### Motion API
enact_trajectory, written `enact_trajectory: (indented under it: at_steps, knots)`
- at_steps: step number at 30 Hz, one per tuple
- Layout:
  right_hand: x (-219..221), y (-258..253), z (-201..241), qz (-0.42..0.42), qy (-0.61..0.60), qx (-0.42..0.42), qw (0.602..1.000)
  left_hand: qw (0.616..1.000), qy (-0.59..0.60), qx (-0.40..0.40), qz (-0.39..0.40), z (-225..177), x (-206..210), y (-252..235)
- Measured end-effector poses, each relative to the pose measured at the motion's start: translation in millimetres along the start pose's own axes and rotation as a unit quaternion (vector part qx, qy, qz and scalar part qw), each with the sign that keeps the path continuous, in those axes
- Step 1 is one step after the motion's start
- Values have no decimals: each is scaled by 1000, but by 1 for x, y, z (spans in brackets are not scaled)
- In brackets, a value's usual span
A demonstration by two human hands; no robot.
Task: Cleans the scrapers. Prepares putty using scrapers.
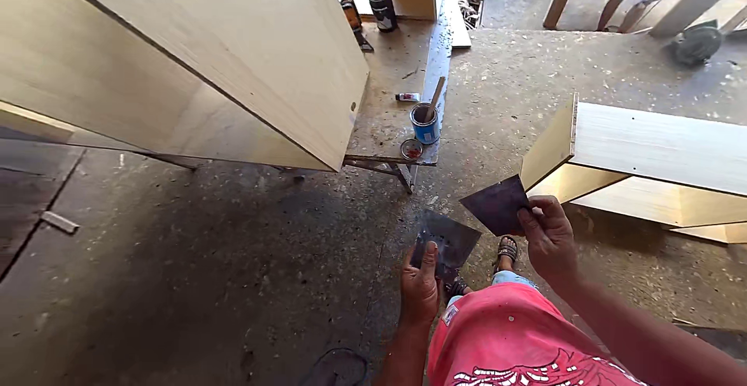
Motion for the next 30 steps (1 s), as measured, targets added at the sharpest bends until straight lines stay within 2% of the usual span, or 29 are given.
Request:
enact_trajectory:
  at_steps: [5,7,11,14,15,17,19,21,23,24,25,27,30]
  knots:
    - [13,14,19,56,59,-112,990,999,6,-1,34,6,28,-3]
    - [14,14,24,70,104,-129,984,998,-7,0,61,2,31,-5]
    - [14,14,15,155,163,-57,973,989,-74,-8,129,0,39,-7]
    - [9,12,1,247,178,14,953,984,-119,6,132,-1,44,-7]
    - [3,10,0,253,196,28,947,982,-134,13,133,-2,47,-7]
    - [-15,6,11,202,285,-23,937,977,-165,15,134,-5,51,-8]
    - [-17,12,30,159,406,-130,891,970,-197,5,140,-6,46,-12]
    - [2,28,40,179,501,-213,820,965,-198,-36,170,-3,43,-15]
    - [21,47,32,232,552,-235,766,963,-184,-88,177,6,44,-11]
    - [29,50,24,253,560,-237,752,964,-173,-105,173,7,43,-8]
    - [34,47,14,272,559,-230,749,964,-162,-118,173,6,42,-6]
    - [32,26,-7,290,527,-169,781,961,-155,-121,194,1,41,3]
    - [1,-21,-36,244,430,39,868,953,-165,-63,245,-22,41,15]
Point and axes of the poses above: each hand's wrist, its own y-axis away from the middle knuckle, its own x-axis out of the palm, z = x × y, the point moved 7 cm from there along -y, towards the middle knuckle, and after that the axes turned 7 degrees about x, right-handed, at the moved point
